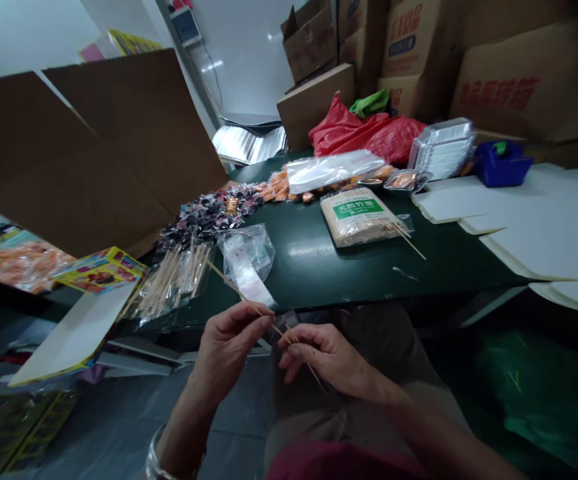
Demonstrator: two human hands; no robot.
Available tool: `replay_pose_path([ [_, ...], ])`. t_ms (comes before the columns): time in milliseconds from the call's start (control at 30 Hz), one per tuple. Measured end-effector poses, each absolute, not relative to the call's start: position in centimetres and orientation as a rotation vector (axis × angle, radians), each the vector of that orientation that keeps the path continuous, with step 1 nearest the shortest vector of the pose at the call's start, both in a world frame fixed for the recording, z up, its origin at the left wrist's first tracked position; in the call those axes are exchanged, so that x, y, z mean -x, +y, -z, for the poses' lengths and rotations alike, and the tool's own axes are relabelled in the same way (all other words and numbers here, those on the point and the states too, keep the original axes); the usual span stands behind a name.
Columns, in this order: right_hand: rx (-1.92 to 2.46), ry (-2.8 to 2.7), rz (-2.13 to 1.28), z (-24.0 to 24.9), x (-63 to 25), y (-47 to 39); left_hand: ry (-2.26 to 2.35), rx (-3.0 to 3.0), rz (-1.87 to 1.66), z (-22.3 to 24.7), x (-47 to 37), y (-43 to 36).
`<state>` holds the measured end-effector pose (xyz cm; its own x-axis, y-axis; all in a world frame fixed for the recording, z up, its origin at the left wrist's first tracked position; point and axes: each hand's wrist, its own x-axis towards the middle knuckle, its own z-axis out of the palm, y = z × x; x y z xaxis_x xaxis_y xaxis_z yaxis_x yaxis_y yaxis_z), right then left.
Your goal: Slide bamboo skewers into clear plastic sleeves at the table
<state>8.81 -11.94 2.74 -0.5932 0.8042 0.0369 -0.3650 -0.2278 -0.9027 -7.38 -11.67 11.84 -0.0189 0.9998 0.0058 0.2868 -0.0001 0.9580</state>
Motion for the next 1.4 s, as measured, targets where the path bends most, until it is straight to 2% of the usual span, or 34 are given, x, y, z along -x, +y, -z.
replay_pose_path([
  [233, 0.508, -1.231, -1.899, -3.0, -8.9, -12.2, 1.257, -1.491, -0.879, -10.8, 7.6, -12.1],
  [367, 0.533, -1.230, -1.918, -2.7, -8.8, -12.5, 1.374, -1.399, -1.139, -12.7, 8.5, -10.9],
  [467, 0.511, -1.200, -1.949, -2.3, -8.6, -12.9, 1.334, -1.453, -1.196, -13.5, 8.3, -10.3],
  [667, 0.509, -1.171, -1.939, -2.5, -9.0, -13.0, 1.264, -1.531, -0.860, -11.9, 7.7, -11.5],
  [833, 0.552, -1.221, -1.878, -3.2, -9.1, -13.0, 1.479, -1.387, -0.935, -12.7, 8.8, -11.7],
  [933, 0.561, -1.262, -1.830, -3.2, -8.9, -13.1, 1.361, -1.439, -0.633, -13.3, 8.4, -11.4],
  [1000, 0.543, -1.250, -1.818, -3.2, -8.8, -13.1, 1.278, -1.431, -0.552, -13.2, 7.9, -11.3],
  [1400, 0.342, -1.029, -1.819, -4.8, -9.8, -12.9, 1.437, -1.749, -0.799, -14.4, 6.6, -12.6],
])
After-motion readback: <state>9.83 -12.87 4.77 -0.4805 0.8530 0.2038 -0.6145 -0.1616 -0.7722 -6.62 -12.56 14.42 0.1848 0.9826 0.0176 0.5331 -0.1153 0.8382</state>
